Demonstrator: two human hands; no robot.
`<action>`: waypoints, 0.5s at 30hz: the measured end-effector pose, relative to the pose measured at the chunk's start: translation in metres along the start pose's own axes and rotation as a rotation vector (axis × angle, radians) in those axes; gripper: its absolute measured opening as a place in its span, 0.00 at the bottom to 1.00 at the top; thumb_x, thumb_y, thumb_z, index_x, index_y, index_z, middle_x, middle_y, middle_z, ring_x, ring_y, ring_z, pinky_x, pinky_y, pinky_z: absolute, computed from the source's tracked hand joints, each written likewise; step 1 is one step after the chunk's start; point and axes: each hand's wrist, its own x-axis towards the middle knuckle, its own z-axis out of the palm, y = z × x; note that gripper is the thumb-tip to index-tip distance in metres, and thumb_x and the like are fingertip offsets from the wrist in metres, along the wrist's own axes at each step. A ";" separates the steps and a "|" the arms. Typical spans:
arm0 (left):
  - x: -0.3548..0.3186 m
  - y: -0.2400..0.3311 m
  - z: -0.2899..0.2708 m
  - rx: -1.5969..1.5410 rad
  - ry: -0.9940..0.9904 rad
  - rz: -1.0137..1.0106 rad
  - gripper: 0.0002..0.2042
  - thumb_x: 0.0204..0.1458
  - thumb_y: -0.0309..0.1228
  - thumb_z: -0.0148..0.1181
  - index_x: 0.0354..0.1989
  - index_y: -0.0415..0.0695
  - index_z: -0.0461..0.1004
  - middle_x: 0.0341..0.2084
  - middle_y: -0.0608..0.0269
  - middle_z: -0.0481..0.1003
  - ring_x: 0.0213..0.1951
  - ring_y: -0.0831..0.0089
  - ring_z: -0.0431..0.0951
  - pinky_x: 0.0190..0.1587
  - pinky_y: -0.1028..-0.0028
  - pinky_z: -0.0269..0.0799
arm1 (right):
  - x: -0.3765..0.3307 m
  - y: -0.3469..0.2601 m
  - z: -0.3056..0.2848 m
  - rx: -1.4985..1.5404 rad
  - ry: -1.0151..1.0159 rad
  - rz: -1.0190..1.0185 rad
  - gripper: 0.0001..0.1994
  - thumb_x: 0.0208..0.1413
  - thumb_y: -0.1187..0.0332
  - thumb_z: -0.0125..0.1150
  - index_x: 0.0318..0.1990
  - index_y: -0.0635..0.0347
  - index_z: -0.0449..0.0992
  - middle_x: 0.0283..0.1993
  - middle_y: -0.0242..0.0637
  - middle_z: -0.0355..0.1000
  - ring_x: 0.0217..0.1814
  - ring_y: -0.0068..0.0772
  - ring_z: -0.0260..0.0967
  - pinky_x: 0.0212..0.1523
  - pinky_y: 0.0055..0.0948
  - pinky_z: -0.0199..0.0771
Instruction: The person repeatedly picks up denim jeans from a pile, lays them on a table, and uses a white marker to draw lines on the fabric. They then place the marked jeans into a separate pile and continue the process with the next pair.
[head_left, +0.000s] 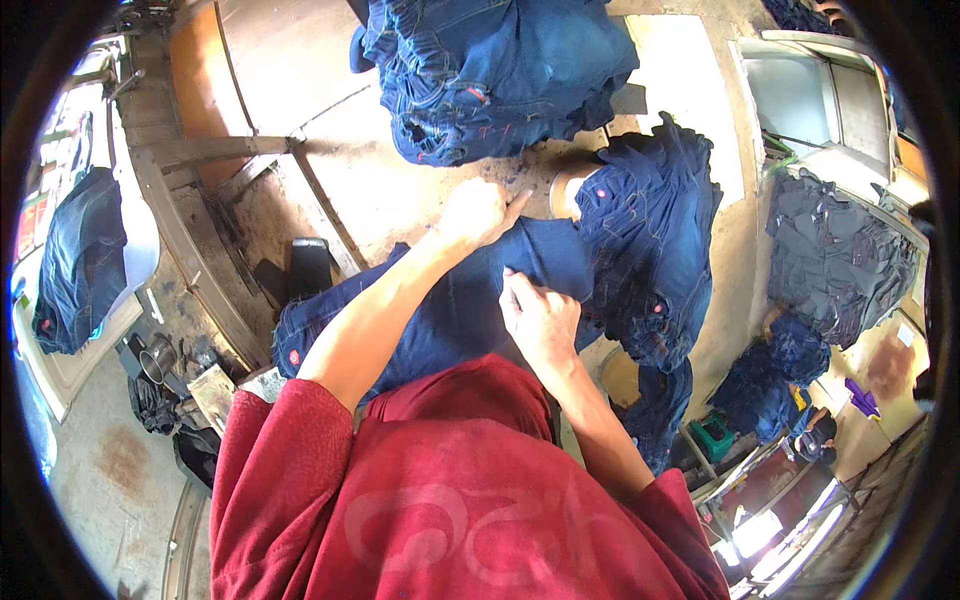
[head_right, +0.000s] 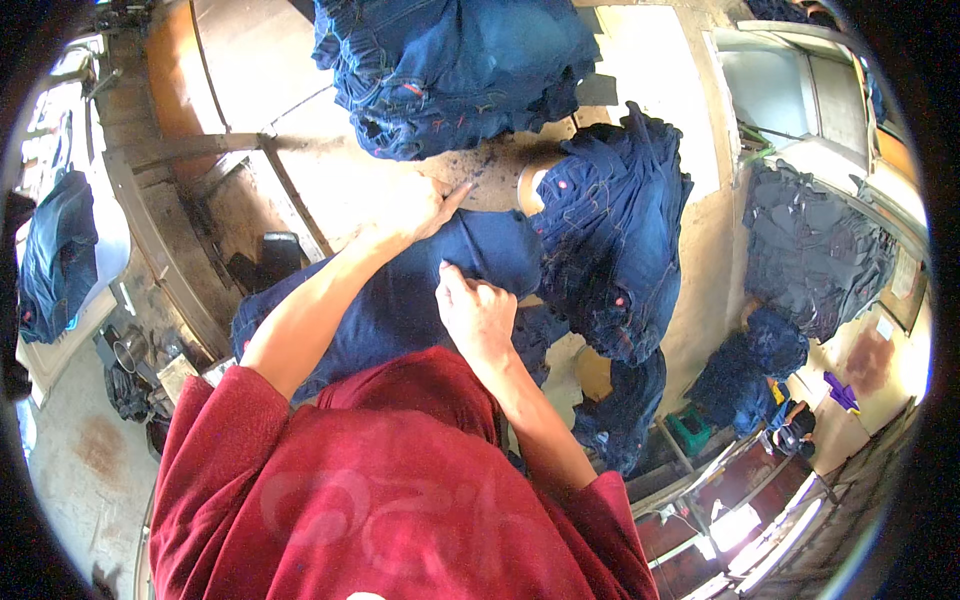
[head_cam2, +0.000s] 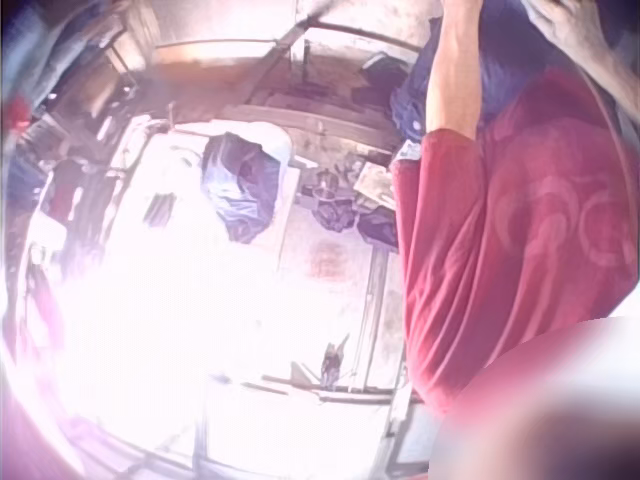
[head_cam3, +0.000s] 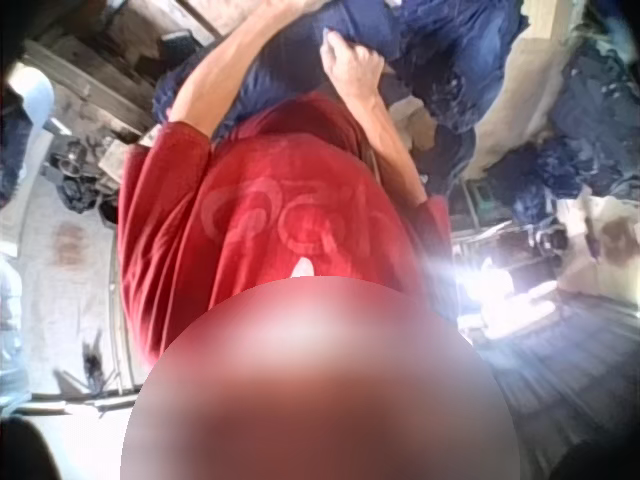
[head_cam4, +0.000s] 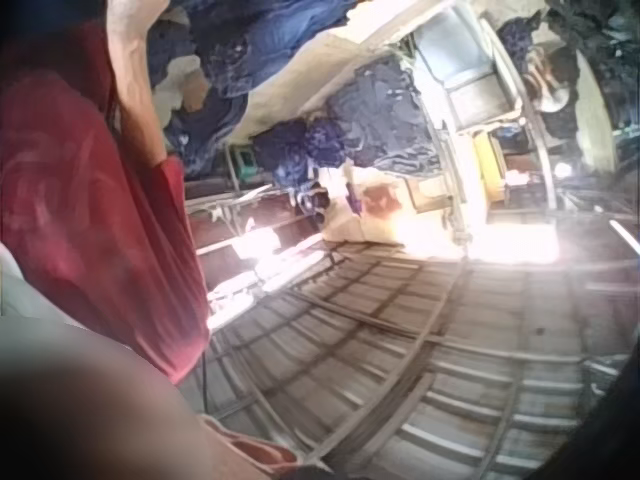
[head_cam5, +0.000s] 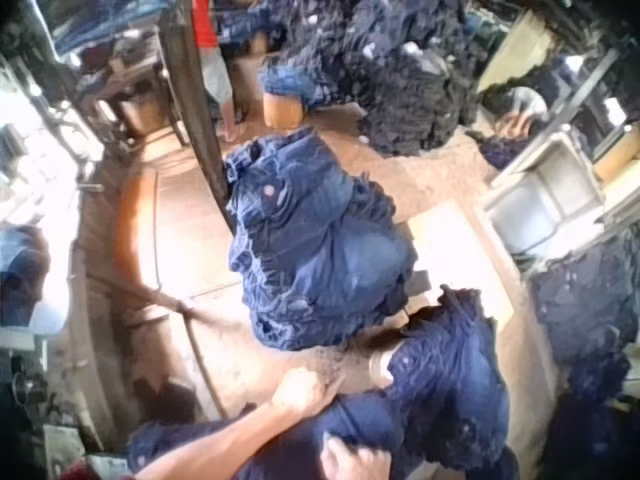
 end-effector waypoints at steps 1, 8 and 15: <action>0.002 0.003 -0.002 0.014 0.031 0.025 0.32 0.66 0.53 0.61 0.15 0.40 0.82 0.14 0.44 0.77 0.20 0.44 0.82 0.31 0.53 0.81 | -0.003 0.002 -0.002 -0.032 -0.108 0.042 0.03 0.64 0.68 0.70 0.42 0.55 0.84 0.27 0.41 0.82 0.26 0.39 0.83 0.25 0.33 0.79; -0.023 0.015 -0.073 -0.004 -0.087 -0.237 0.28 0.63 0.57 0.65 0.32 0.39 0.82 0.24 0.45 0.82 0.31 0.49 0.86 0.38 0.54 0.80 | -0.060 0.050 -0.007 0.874 0.455 0.579 0.17 0.76 0.55 0.60 0.54 0.62 0.74 0.36 0.39 0.79 0.29 0.30 0.79 0.30 0.35 0.82; -0.216 -0.026 -0.179 0.201 0.300 0.078 0.10 0.48 0.26 0.78 0.34 0.46 0.81 0.37 0.60 0.80 0.40 0.55 0.79 0.45 0.60 0.75 | -0.071 0.123 0.026 1.938 0.140 1.351 0.24 0.68 0.48 0.70 0.27 0.43 0.62 0.20 0.17 0.51 0.13 0.15 0.45 0.14 0.24 0.51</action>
